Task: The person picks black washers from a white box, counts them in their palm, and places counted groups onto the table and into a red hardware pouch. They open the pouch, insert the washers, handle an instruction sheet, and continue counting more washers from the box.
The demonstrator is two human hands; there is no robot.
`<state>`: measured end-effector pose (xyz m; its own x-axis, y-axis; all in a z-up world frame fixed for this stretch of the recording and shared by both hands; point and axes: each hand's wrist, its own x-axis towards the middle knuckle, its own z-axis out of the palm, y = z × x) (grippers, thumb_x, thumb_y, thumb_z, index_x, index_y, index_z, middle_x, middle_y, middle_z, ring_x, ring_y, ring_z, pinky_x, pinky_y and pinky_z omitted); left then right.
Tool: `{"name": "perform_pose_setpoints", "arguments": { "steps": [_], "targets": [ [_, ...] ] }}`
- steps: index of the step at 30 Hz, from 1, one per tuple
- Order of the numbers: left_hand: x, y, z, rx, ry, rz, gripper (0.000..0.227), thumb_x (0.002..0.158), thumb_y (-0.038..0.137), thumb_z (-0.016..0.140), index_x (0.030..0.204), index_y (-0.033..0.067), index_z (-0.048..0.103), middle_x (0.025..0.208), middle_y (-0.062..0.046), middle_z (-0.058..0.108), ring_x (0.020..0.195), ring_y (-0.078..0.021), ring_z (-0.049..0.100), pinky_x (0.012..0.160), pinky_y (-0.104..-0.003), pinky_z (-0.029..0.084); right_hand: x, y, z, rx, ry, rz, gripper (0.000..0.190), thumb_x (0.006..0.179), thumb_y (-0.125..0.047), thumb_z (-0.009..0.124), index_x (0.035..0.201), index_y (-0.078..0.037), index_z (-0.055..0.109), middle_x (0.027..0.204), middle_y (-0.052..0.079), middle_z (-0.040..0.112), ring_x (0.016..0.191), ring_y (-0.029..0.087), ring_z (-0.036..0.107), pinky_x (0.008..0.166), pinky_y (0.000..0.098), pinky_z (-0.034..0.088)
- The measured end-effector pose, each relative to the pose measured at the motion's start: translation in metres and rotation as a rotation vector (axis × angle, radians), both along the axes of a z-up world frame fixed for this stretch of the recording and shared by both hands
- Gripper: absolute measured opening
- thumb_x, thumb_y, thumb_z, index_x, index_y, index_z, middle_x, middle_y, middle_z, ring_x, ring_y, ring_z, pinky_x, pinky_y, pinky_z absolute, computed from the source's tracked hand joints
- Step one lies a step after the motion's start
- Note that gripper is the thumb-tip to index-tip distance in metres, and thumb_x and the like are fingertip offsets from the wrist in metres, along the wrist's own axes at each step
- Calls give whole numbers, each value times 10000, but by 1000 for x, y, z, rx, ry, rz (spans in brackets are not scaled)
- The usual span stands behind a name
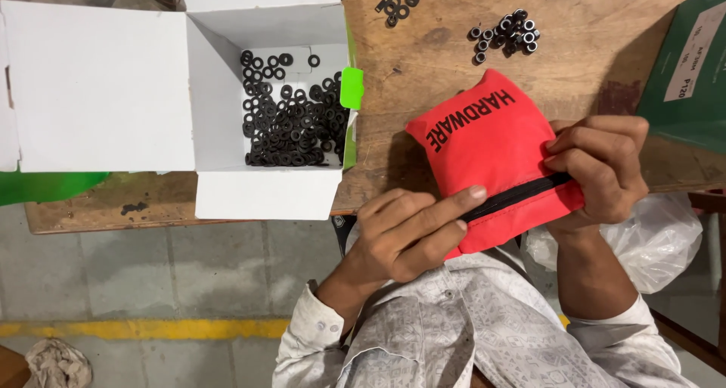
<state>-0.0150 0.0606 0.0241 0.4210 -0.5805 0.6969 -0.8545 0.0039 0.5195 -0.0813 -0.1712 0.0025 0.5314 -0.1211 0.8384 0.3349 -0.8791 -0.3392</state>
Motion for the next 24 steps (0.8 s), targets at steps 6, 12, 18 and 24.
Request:
{"name": "perform_pose_setpoints", "arguments": {
  "steps": [6,12,18,24],
  "targets": [
    [-1,1,-2,-83,-59,35,255,1014,45,742,1030,113,497,1331,-109,693,800,-162,620,672,-268,538,-4,0,-6,40,0,-3,246,851,-61,817,847,12,583,854,145,634,831,283,589,634,334,536],
    [12,-4,18,-14,-129,79,318,960,97,815,1237,126,662,1235,-40,731,869,-149,617,734,-279,544,3,-2,27,157,186,117,231,895,-96,806,945,9,606,966,168,655,876,273,624,738,347,594],
    [23,-32,29,-263,273,-56,461,837,154,838,1241,151,617,1195,-60,722,1202,-279,680,1126,-490,567,11,-4,81,186,445,286,353,758,-157,824,1049,-8,692,1030,98,702,912,221,725,778,299,579],
    [23,-28,0,61,578,-21,527,791,-42,751,1297,88,681,1169,-133,770,1063,-300,787,914,-374,630,35,2,129,-43,609,281,432,571,-51,762,998,9,722,1078,162,719,946,337,707,758,372,564]
  ]
}}
